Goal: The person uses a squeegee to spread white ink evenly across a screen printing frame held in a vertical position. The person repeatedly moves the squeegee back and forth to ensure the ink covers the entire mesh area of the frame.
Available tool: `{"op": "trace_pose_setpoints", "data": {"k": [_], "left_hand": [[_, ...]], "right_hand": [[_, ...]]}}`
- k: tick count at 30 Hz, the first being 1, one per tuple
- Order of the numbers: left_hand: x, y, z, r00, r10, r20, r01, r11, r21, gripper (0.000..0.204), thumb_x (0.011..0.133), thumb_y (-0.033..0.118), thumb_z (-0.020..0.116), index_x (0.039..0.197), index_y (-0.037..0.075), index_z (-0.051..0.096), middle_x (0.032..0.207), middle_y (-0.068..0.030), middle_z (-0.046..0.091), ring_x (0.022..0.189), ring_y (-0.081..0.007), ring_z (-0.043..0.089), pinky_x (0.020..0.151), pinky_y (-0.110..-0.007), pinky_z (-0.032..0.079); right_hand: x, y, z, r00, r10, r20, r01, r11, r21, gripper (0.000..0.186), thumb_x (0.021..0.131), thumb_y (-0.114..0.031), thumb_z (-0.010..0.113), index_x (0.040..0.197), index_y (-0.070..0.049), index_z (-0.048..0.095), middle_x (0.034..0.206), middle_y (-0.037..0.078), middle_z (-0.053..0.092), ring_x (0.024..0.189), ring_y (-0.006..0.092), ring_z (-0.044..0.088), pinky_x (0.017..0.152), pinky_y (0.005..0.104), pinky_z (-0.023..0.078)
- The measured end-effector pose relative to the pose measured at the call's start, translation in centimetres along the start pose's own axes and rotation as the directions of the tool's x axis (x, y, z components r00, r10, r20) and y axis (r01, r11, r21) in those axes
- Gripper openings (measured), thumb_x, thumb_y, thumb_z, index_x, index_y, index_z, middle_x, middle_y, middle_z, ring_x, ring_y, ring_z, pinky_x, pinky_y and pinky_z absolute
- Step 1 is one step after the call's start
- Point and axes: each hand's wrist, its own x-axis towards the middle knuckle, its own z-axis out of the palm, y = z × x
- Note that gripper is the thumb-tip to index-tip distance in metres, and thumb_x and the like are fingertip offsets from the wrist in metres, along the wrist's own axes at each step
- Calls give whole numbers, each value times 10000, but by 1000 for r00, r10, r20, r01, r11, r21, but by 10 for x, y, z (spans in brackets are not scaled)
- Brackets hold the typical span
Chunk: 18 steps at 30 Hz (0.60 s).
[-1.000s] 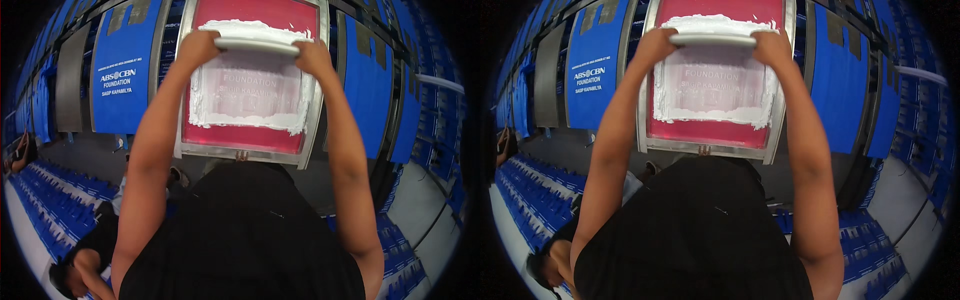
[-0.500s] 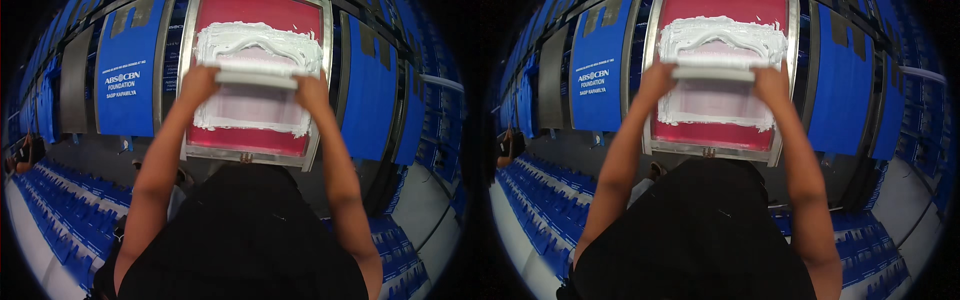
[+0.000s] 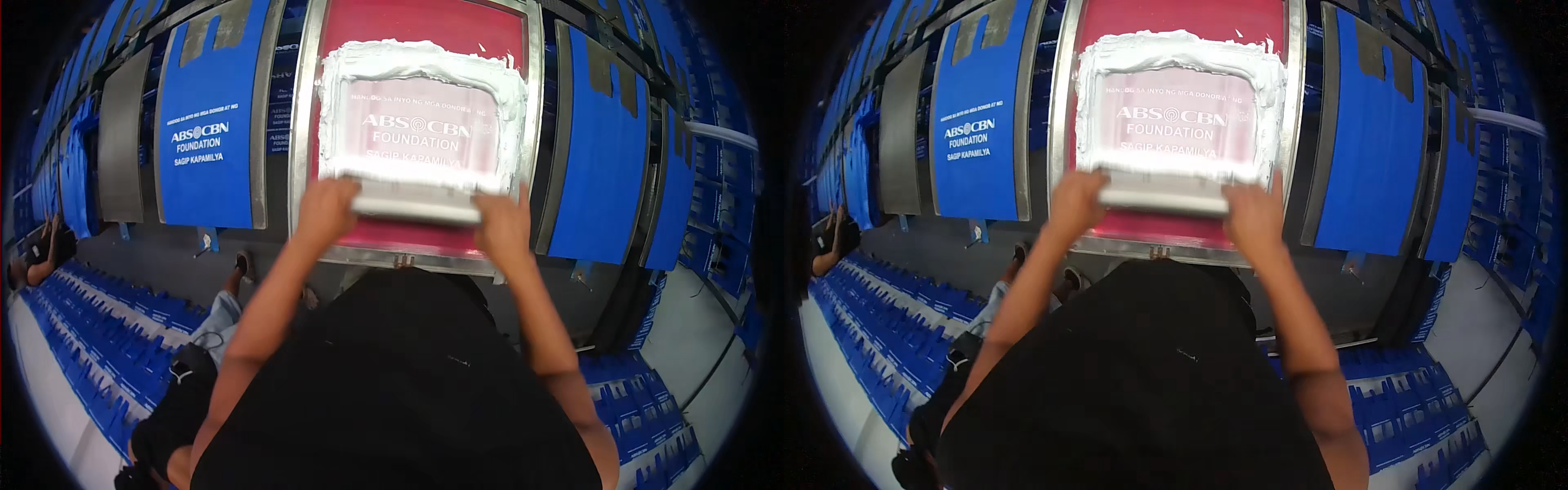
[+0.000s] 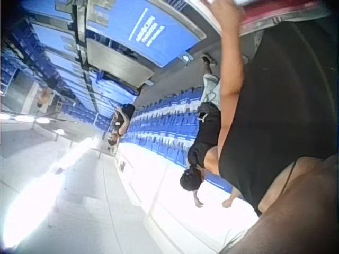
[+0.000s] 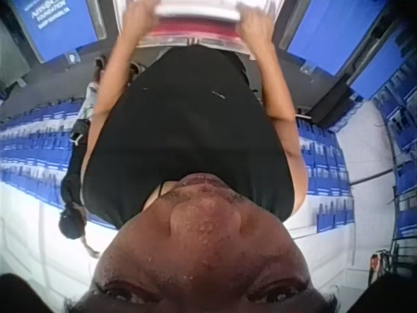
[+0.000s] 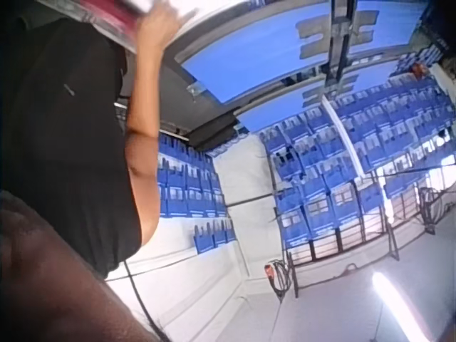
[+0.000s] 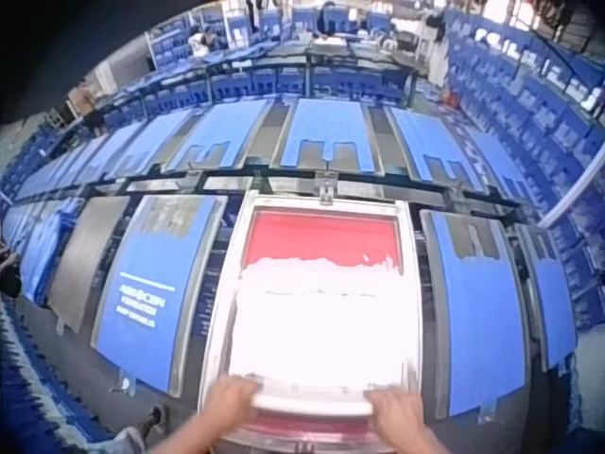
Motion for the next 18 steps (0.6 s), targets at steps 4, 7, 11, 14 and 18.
{"op": "trace_pose_setpoints", "data": {"k": [4, 7, 11, 14, 18], "left_hand": [[142, -37, -27, 990, -131, 46, 122, 979, 162, 335, 714, 293, 726, 1007, 134, 699, 861, -157, 688, 805, -323, 670, 733, -431, 532], [179, -37, -48, 996, -49, 77, 37, 989, 146, 369, 733, 357, 732, 1023, 130, 699, 858, -146, 691, 809, -319, 672, 735, -419, 533], [71, -11, -54, 955, -183, 234, 169, 982, 79, 290, 746, 219, 714, 1015, 115, 690, 890, -131, 695, 840, -313, 670, 753, -429, 529], [-29, 13, -18, 995, -23, 97, 24, 1000, -5, 351, 645, 32, 689, 989, 98, 676, 898, -132, 669, 860, -316, 622, 806, -416, 504], [32, -3, -12, 979, -137, 151, 127, 989, 72, 356, 630, 63, 708, 983, 101, 680, 854, -147, 666, 835, -342, 628, 762, -436, 513]], "right_hand": [[148, 49, -30, 997, 82, -2, -81, 980, -184, 422, 699, -124, 609, 1114, -165, 672, 899, 130, 700, 902, 268, 665, 975, 478, 369], [172, 57, -64, 997, -37, -73, 27, 989, -143, 415, 694, -114, 620, 1105, -127, 673, 882, 153, 694, 867, 306, 665, 909, 428, 422], [74, 13, -59, 978, 44, 204, -28, 997, -78, 438, 674, -72, 615, 1104, -129, 679, 840, 162, 688, 859, 287, 657, 1080, 472, 314], [-18, -16, -33, 983, 31, 182, -38, 999, 34, 492, 624, 18, 638, 1096, -119, 672, 941, 89, 697, 933, 257, 637, 1132, 532, 218], [30, 11, -7, 1000, 9, -6, -9, 999, -35, 461, 650, -14, 646, 1094, -136, 670, 948, 91, 695, 911, 253, 639, 1123, 530, 235]]}}
